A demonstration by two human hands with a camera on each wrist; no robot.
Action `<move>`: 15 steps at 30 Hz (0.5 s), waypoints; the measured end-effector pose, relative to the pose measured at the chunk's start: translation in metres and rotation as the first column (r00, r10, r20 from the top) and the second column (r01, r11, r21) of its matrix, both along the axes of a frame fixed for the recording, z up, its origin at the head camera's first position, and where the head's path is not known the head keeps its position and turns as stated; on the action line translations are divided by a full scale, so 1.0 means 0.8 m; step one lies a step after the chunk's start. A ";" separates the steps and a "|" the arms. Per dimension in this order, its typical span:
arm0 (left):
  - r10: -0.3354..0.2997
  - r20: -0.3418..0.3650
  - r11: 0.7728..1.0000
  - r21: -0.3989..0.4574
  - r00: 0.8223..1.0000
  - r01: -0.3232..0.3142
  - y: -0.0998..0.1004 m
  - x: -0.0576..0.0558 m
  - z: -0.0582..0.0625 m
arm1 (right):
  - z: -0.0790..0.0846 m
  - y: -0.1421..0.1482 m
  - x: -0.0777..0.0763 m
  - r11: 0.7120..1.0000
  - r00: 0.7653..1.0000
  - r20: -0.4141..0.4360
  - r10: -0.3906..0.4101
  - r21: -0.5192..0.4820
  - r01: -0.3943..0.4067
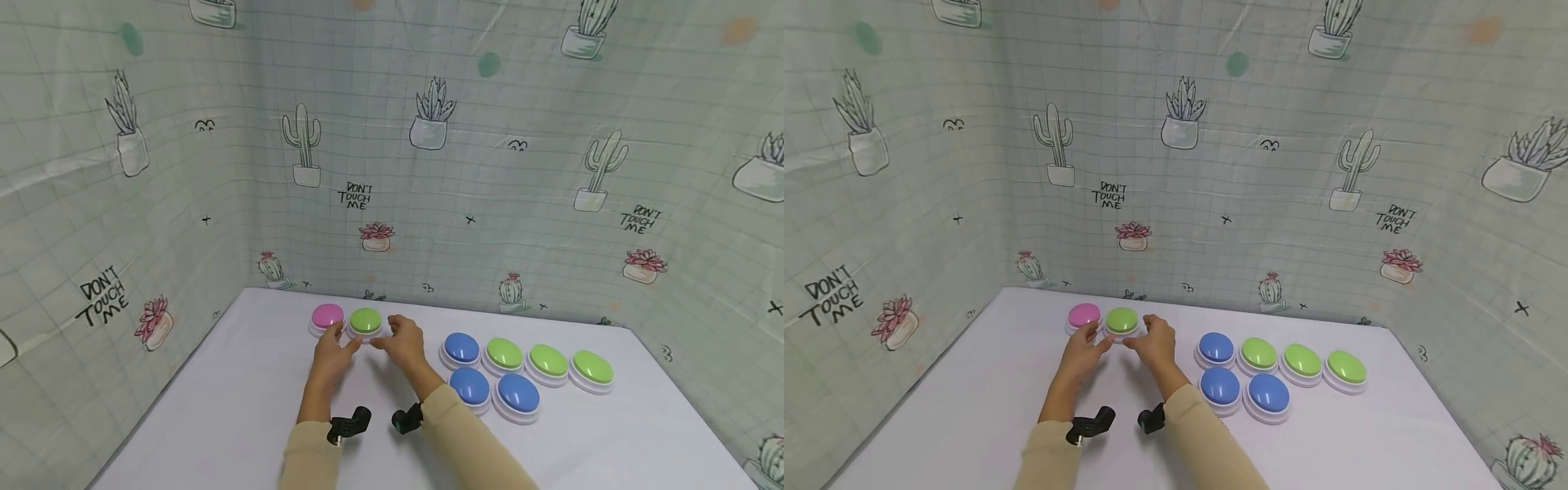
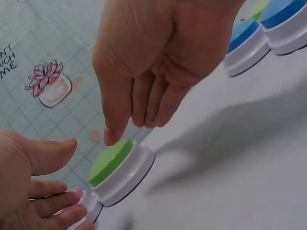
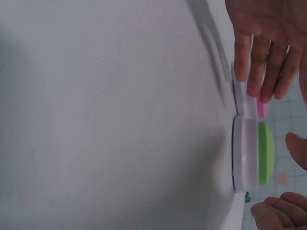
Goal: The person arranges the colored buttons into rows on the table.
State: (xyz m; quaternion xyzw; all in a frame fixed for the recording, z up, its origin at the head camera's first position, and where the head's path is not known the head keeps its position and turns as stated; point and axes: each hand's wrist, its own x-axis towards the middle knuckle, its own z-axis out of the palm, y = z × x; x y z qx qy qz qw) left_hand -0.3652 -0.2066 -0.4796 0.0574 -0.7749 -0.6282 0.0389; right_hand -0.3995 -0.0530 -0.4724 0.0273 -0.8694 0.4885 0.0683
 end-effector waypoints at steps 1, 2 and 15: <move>0.002 0.001 1.000 0.007 1.000 -0.002 0.000 0.000 -0.002 | -0.002 -0.002 -0.004 1.000 1.000 0.008 -0.001 0.008 0.001; 0.005 -0.001 1.000 0.012 1.000 -0.005 0.000 0.000 -0.003 | -0.004 -0.004 -0.007 1.000 1.000 0.017 -0.002 0.011 0.002; 0.046 -0.058 0.999 0.018 0.997 -0.045 -0.007 -0.001 -0.014 | -0.018 -0.017 -0.037 0.996 0.994 0.060 0.086 -0.005 -0.086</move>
